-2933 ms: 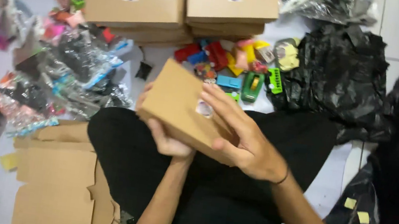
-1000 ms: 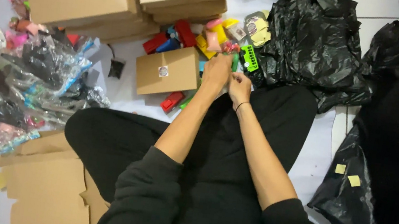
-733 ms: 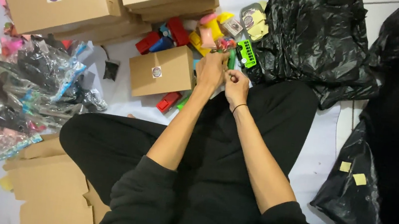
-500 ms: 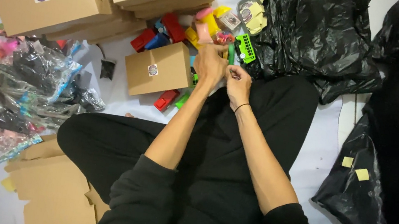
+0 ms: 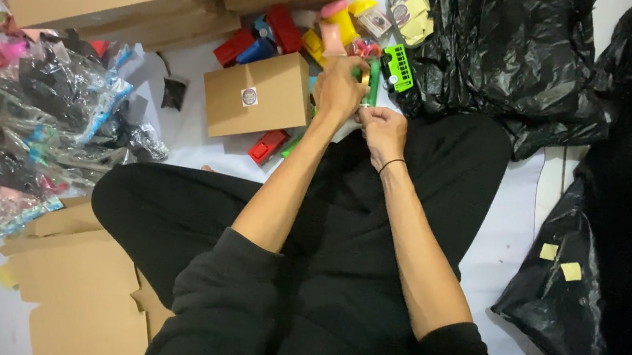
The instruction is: The person assembles flat cardboard boxes by folding and tucking the flaps into place. They place a small toy car inside a black plastic bag, put the bag into the box, close the lid, and apply a sticker. The process is repeated for a second box.
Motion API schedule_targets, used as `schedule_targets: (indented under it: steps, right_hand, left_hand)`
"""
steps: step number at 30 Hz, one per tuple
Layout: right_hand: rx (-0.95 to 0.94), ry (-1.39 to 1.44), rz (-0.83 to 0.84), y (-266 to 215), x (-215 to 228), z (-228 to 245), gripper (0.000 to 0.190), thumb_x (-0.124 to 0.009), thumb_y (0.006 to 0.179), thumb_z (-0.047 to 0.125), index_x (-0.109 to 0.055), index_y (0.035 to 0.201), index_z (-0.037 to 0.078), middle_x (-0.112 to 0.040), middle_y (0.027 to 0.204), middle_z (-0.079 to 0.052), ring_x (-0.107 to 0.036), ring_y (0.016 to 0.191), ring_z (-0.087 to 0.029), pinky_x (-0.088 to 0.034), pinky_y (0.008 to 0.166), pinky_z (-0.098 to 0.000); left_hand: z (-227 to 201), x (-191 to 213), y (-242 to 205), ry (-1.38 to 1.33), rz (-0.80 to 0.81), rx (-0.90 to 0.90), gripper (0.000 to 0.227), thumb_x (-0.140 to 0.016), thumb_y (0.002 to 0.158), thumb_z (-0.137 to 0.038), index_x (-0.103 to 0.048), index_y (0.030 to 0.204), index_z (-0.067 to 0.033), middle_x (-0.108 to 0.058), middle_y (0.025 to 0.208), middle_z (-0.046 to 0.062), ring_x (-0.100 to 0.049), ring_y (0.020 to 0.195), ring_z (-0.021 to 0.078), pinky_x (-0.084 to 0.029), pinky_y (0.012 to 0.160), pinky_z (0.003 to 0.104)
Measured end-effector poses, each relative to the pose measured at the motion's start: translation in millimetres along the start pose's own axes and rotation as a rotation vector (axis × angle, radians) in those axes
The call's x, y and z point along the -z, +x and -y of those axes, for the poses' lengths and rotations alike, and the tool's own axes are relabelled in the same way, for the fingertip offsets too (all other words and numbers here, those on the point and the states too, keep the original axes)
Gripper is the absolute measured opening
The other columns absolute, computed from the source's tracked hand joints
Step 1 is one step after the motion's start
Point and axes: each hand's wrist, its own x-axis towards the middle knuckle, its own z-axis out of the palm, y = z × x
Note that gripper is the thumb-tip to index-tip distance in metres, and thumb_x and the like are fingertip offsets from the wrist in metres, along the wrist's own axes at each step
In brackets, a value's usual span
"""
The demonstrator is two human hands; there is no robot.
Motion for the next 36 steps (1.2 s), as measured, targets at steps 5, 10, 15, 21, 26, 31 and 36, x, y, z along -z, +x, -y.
schedule_targets:
  steps: [5, 10, 15, 21, 26, 31, 36]
  right_hand:
    - [0.017, 0.026, -0.017, 6.2, 0.3, -8.5, 0.014, -0.080, 0.075, 0.023, -0.080, 0.086, 0.015, -0.070, 0.062, -0.001, -0.060, 0.049, -0.008, -0.050, 0.050, -0.0221]
    - [-0.068, -0.028, -0.058, -3.1, -1.4, -0.5, 0.020, -0.079, 0.073, 0.018, -0.081, 0.092, 0.012, -0.073, 0.068, -0.004, -0.067, 0.055, -0.010, -0.055, 0.057, -0.0217]
    - [-0.104, -0.094, -0.074, 16.8, -10.0, -24.7, 0.016, -0.077, 0.072, 0.016, -0.082, 0.087, 0.016, -0.072, 0.063, -0.002, -0.067, 0.052, -0.011, -0.057, 0.054, -0.0242]
    - [-0.122, -0.082, -0.116, 18.3, -11.6, -20.1, 0.015, -0.080, 0.074, 0.014, -0.081, 0.089, 0.013, -0.074, 0.067, -0.004, -0.069, 0.053, -0.011, -0.057, 0.054, -0.0230]
    - [-0.143, -0.006, -0.088, 4.7, -7.8, -8.4, 0.027, -0.083, 0.079, 0.013, -0.077, 0.103, 0.002, -0.074, 0.071, -0.008, -0.067, 0.053, -0.011, -0.058, 0.055, -0.0213]
    - [-0.115, -0.035, -0.095, 19.6, -12.7, -24.5, 0.012, -0.081, 0.080, 0.012, -0.080, 0.092, 0.009, -0.075, 0.071, -0.007, -0.069, 0.052, -0.011, -0.058, 0.051, -0.0213]
    - [-0.102, -0.031, -0.100, 11.7, -11.8, -18.5, 0.013, -0.078, 0.079, 0.008, -0.080, 0.092, 0.010, -0.075, 0.071, -0.007, -0.071, 0.052, -0.012, -0.059, 0.052, -0.0213]
  left_hand:
    - [-21.0, 19.3, -17.5, -0.028, -0.003, -0.037, 0.027, -0.080, 0.083, -0.018, -0.077, 0.110, -0.0136, -0.075, 0.100, 0.024, -0.071, 0.104, 0.0473, -0.054, 0.093, 0.054]
    - [-4.8, 14.5, -20.5, -0.035, -0.045, -0.112, 0.025, -0.083, 0.079, -0.018, -0.073, 0.102, -0.0221, -0.079, 0.093, 0.010, -0.076, 0.096, 0.0380, -0.058, 0.086, 0.051]
    - [21.5, 1.9, 0.6, 0.099, -0.011, -0.138, 0.037, -0.090, 0.070, -0.031, -0.064, 0.094, -0.0209, -0.075, 0.088, 0.005, -0.075, 0.094, 0.0357, -0.057, 0.085, 0.048]
    - [33.0, -19.8, 5.8, 0.114, 0.014, -0.119, 0.024, -0.082, 0.082, -0.039, -0.070, 0.086, -0.0190, -0.075, 0.086, 0.007, -0.074, 0.092, 0.0351, -0.057, 0.082, 0.045]
    - [27.8, -10.4, 7.8, 0.269, 0.064, -0.113, 0.015, -0.079, 0.080, -0.042, -0.076, 0.078, -0.0273, -0.075, 0.076, 0.002, -0.076, 0.087, 0.0306, -0.060, 0.077, 0.042]
    - [25.9, -3.2, 0.4, 0.271, 0.080, -0.137, 0.016, -0.077, 0.082, -0.040, -0.080, 0.080, -0.0248, -0.075, 0.073, 0.007, -0.077, 0.080, 0.0337, -0.061, 0.072, 0.044]
    - [14.7, -3.5, 10.5, 0.338, 0.159, -0.140, 0.013, -0.078, 0.083, -0.026, -0.078, 0.076, -0.0150, -0.073, 0.072, 0.013, -0.075, 0.079, 0.0358, -0.059, 0.070, 0.046]
